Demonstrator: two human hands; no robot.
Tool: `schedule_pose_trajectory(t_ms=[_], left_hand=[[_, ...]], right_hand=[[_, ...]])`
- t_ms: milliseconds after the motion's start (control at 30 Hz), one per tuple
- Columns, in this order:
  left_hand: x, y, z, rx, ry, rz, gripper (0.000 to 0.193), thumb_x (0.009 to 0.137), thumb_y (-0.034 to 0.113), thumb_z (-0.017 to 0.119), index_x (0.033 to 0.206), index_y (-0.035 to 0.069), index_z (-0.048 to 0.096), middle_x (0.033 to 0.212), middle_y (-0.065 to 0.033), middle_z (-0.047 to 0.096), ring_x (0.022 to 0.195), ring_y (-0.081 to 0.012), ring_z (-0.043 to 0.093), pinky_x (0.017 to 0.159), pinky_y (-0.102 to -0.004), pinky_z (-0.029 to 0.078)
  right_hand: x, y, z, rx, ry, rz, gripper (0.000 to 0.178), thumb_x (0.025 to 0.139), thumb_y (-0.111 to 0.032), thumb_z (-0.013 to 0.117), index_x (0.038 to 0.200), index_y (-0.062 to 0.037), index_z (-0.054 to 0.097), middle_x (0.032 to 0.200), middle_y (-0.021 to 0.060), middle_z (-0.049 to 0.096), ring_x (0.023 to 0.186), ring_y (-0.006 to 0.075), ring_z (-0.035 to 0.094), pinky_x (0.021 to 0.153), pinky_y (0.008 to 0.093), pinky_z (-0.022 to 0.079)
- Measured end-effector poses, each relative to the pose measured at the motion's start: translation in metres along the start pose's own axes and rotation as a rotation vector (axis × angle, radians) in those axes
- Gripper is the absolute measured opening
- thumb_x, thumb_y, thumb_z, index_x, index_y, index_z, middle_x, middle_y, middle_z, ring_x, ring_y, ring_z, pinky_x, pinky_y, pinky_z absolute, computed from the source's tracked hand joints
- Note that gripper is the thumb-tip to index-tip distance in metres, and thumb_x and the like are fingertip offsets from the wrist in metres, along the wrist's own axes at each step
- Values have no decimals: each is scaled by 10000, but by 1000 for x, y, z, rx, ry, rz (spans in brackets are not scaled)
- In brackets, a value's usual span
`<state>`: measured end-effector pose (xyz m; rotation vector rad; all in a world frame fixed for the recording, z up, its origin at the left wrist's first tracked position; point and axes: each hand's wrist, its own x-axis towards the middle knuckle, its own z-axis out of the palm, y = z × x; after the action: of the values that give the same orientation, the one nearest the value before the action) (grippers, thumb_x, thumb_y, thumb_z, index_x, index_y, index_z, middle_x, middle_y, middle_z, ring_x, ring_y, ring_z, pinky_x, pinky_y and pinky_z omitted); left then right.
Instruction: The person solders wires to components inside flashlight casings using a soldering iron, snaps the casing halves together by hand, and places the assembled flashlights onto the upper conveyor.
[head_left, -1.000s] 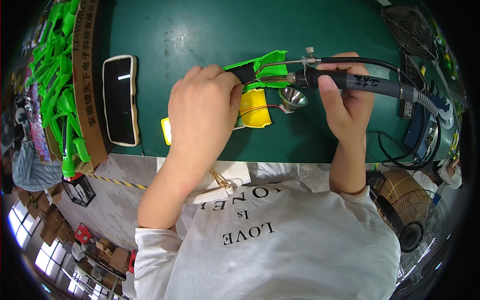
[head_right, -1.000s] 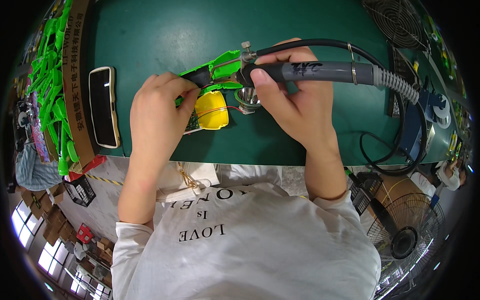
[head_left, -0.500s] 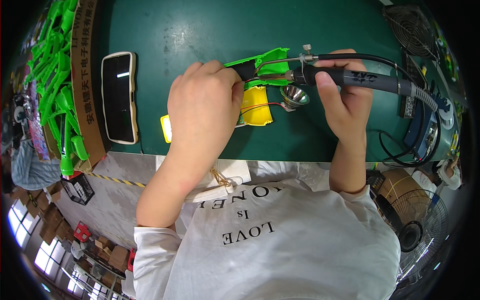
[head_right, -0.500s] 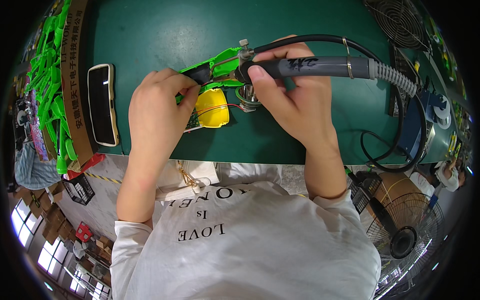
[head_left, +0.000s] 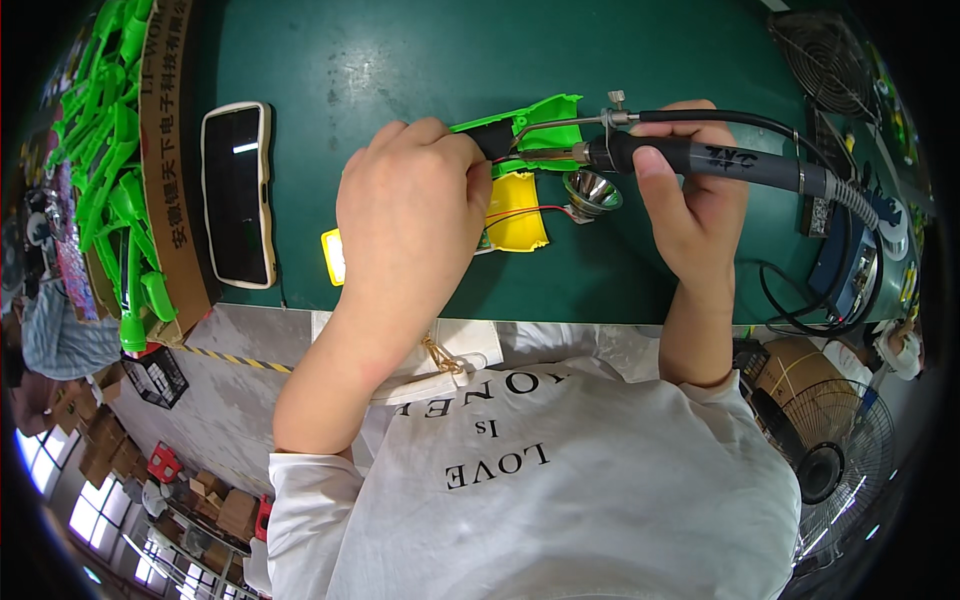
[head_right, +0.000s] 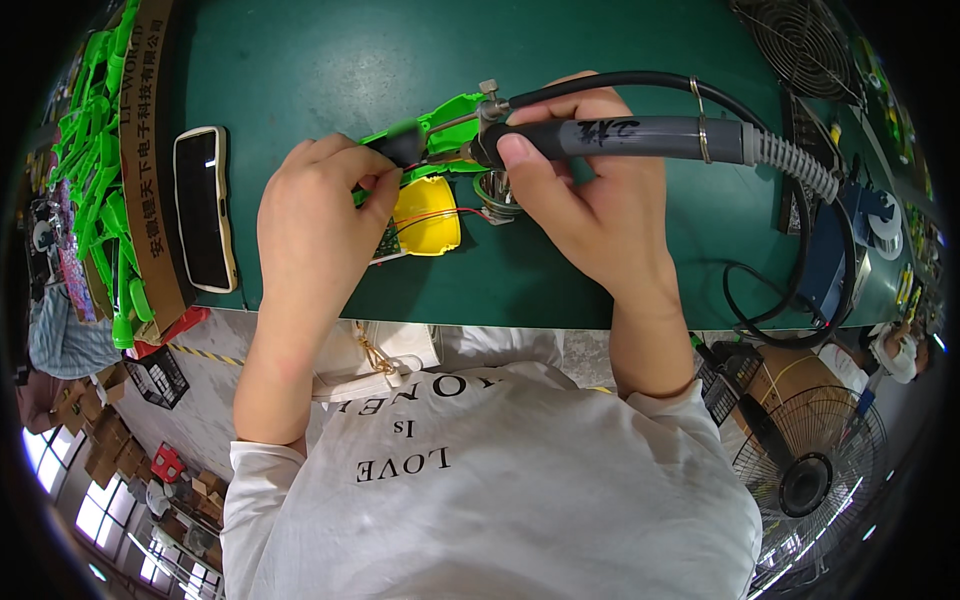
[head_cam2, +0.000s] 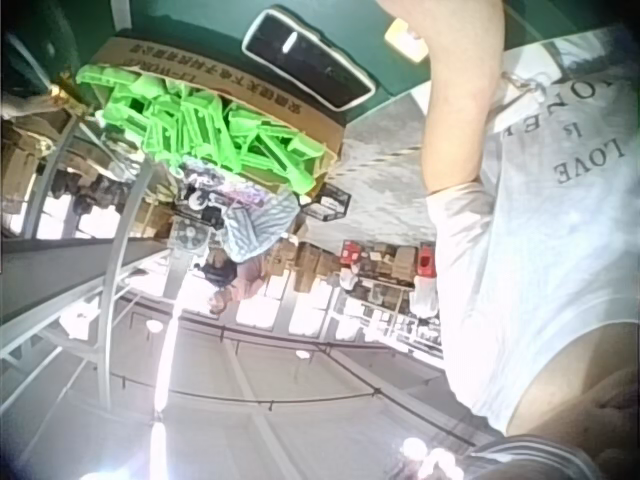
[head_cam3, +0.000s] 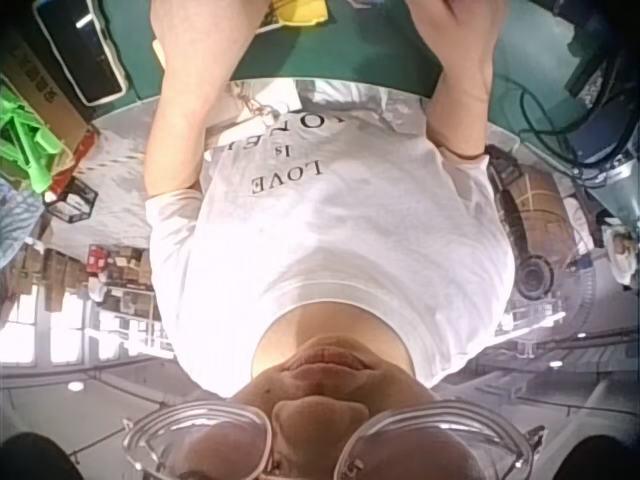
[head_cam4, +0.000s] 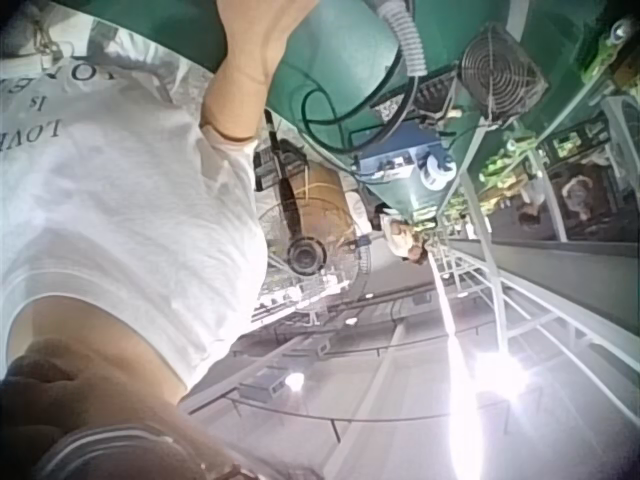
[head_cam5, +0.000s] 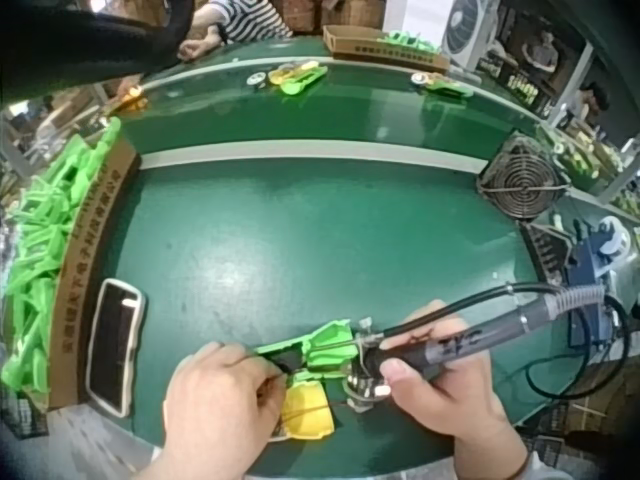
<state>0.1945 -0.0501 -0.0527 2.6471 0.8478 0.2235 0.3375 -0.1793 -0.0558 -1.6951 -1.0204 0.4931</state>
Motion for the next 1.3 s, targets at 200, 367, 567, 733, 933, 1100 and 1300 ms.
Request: schedule_pose_trajectory(t_ms=[200,367,567,733,933,1100,1300], left_hand=[[0,0,0,-2,5,2,35,649,71,629,656,41,612,655,-45,556,639,-210,526,580,-315,430],[-1,-3,5,-31,78,46,61,633,77,615,602,38,580,615,-51,510,608,-215,500,553,-327,412],[-1,-3,5,-32,67,32,62,637,78,614,600,39,583,614,-51,512,607,-215,501,549,-328,413],[0,-3,4,-30,49,37,65,647,78,605,603,36,584,620,-51,517,612,-215,503,554,-328,412],[0,-3,3,-32,44,33,68,653,79,601,604,35,582,625,-53,518,626,-213,506,564,-328,413],[0,-3,4,-40,38,24,72,657,83,599,606,35,582,626,-54,518,630,-215,508,566,-329,414],[-1,-4,4,-59,54,37,56,655,80,604,621,36,591,631,-55,523,627,-220,508,568,-332,417]], right_hand=[[0,0,0,-7,4,-19,112,752,-20,528,857,15,522,860,47,475,714,84,418,633,201,344],[0,0,1,17,5,-22,113,753,-22,528,859,17,521,867,45,471,692,74,412,608,194,337],[4,6,-3,105,178,-100,99,739,-56,598,798,9,552,797,56,542,639,64,477,575,167,366],[2,2,-9,342,244,-18,113,771,-41,542,873,4,522,725,32,527,580,42,441,518,152,336],[5,2,-12,386,341,-16,111,793,-74,508,869,7,511,628,23,495,499,40,393,443,161,297],[6,1,-11,370,376,22,111,794,-77,508,865,8,511,618,21,488,497,40,394,440,162,298],[7,3,-13,368,402,33,116,800,-93,511,863,5,512,613,18,488,493,41,399,434,164,298]])
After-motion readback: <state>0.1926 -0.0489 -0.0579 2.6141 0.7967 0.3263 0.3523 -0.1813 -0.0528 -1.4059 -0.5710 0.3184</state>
